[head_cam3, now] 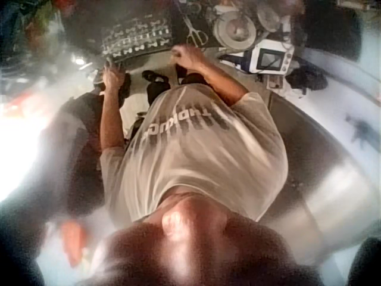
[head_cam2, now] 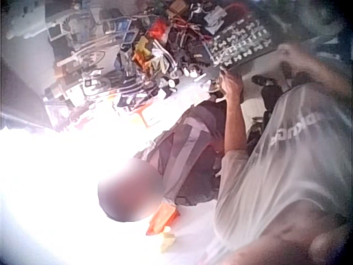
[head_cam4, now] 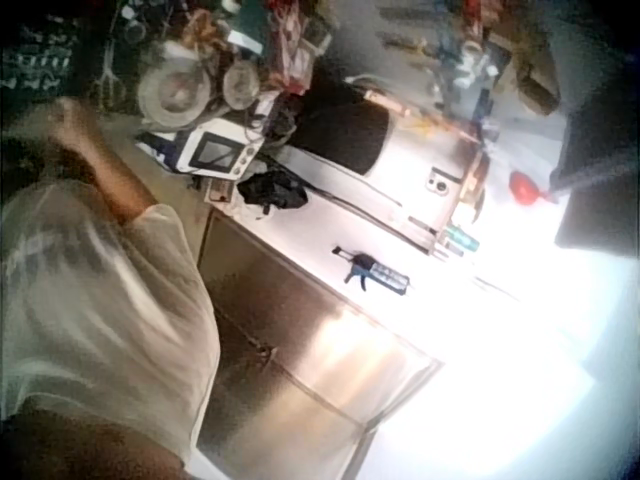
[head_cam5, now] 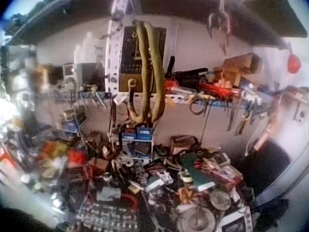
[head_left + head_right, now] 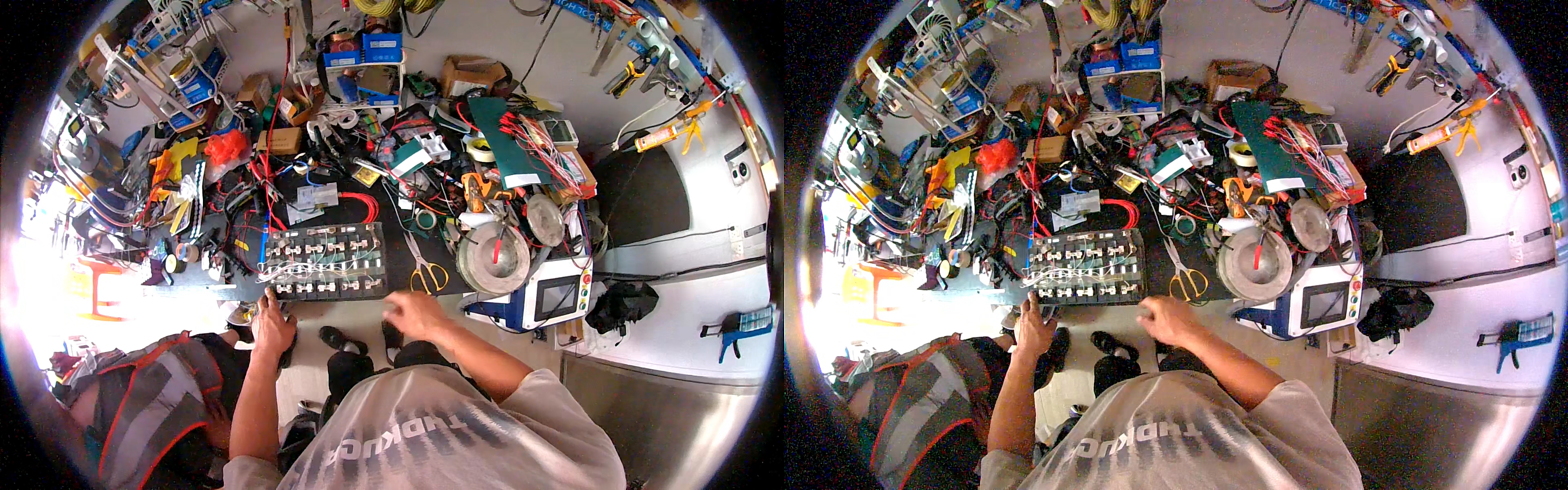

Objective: The person assembles a battery module by connecting wires and components to a circuit board and housing.

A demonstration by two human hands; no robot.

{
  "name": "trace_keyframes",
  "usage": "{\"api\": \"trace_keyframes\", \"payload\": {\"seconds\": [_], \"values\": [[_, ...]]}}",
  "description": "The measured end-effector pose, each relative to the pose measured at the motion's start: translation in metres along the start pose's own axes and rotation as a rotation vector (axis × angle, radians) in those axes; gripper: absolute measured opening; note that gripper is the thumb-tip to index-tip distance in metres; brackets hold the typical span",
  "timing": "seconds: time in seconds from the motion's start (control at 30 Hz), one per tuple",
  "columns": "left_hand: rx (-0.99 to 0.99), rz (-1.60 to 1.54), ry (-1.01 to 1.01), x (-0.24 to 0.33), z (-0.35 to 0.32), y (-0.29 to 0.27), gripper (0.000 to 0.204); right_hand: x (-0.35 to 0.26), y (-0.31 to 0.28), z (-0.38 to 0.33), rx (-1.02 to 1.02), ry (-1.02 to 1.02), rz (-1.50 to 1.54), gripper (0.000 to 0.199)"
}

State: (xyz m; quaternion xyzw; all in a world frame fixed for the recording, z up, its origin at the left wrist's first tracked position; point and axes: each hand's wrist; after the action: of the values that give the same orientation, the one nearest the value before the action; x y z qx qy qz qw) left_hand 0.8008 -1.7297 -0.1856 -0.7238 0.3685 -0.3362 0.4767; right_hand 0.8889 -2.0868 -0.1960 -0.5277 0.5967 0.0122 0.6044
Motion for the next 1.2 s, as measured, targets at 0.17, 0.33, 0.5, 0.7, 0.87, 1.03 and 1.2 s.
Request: {"api": "trace_keyframes", "payload": {"seconds": [0.17, 0.33, 0.5, 0.7, 0.87, 1.03, 1.2], "values": [[-0.016, 0.011, -0.005, 0.003, 0.002, -0.002, 0.097, 0.064, -0.004, -0.001, 0.398, 0.140, -0.333, 0.050], [-0.071, 0.012, -0.007, 0.007, 0.000, -0.013, 0.098, 0.087, 0.001, 0.010, 0.380, 0.195, -0.441, 0.045], [-0.033, 0.043, 0.007, -0.007, 0.000, -0.004, 0.098, 0.081, -0.003, 0.032, 0.298, 0.222, -0.396, 0.050], [-0.089, -0.027, 0.003, -0.003, 0.004, -0.009, 0.098, 0.090, -0.010, 0.064, 0.487, 0.145, -0.485, 0.043], [-0.113, -0.052, 0.016, 0.000, 0.004, -0.018, 0.099, 0.054, -0.037, 0.073, 0.411, 0.168, -0.431, 0.041], [-0.111, -0.081, 0.038, -0.012, 0.002, -0.018, 0.098, 0.007, -0.091, 0.067, 0.141, 0.255, -0.288, 0.042], [-0.069, -0.152, 0.000, -0.012, 0.007, -0.020, 0.088, 0.012, -0.163, 0.072, 0.200, 0.294, -0.267, 0.034]]}}
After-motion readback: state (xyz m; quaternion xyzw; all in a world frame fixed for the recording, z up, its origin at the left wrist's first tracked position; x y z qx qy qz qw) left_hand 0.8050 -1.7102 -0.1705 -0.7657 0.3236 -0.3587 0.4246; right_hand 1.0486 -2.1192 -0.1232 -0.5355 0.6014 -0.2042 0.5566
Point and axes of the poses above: each hand's wrist, its own z-axis towards the middle knuckle, its own y-axis out of the palm, x = y × z, and after that the axes turned 7 degrees about -y, right-handed
